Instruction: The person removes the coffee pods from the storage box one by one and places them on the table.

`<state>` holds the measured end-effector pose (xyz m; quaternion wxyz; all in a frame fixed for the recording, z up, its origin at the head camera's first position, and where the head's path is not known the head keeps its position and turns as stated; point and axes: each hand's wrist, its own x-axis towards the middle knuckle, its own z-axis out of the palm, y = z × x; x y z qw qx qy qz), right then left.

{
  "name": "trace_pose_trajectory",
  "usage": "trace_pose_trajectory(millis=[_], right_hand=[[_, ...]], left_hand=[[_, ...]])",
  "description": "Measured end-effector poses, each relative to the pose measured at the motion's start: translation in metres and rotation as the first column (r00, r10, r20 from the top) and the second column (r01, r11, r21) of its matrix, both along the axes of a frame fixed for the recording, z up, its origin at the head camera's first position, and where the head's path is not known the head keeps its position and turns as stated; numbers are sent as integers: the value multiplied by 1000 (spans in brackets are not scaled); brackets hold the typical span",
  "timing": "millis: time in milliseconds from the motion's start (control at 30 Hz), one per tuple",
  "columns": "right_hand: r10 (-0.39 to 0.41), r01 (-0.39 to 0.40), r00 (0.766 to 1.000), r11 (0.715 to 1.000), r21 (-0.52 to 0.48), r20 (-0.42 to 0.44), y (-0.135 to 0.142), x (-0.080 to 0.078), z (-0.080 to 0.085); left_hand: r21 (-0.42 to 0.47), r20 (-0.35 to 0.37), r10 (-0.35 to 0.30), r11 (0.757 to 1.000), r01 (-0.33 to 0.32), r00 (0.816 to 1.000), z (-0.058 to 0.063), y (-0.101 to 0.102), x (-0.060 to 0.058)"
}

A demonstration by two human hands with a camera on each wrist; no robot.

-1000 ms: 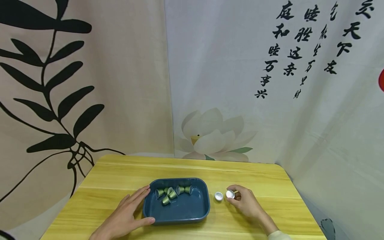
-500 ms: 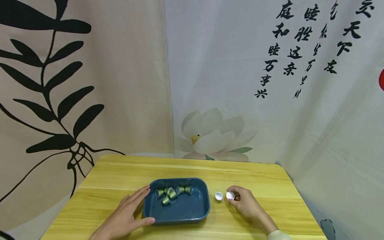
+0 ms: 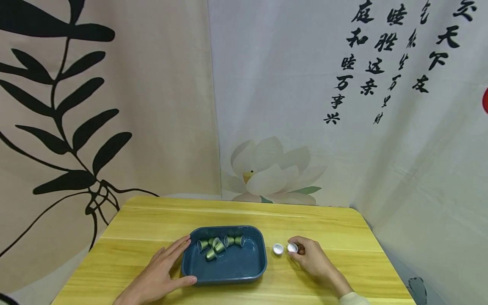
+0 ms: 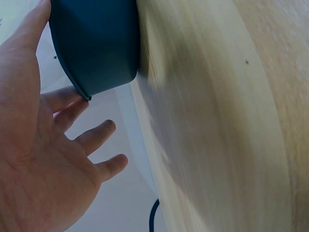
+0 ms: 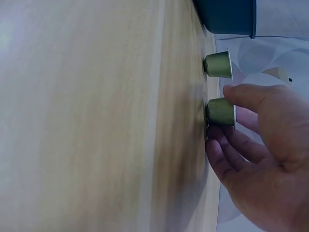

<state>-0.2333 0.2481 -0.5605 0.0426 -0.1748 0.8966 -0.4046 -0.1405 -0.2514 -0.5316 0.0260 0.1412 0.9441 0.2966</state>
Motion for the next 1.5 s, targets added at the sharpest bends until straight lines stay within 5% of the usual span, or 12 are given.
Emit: trace_pose_trajectory(millis=[967,1500], right_hand=[[-44,44,999,999,-9,-5,1,5,-5],[-92,94,995,993,65,-37,1,6,4]], left_hand=[[11,-2,-6,1000,6,1000,-5,-1,0],[17,-11,-11,1000,11,1000,-2,-1,0]])
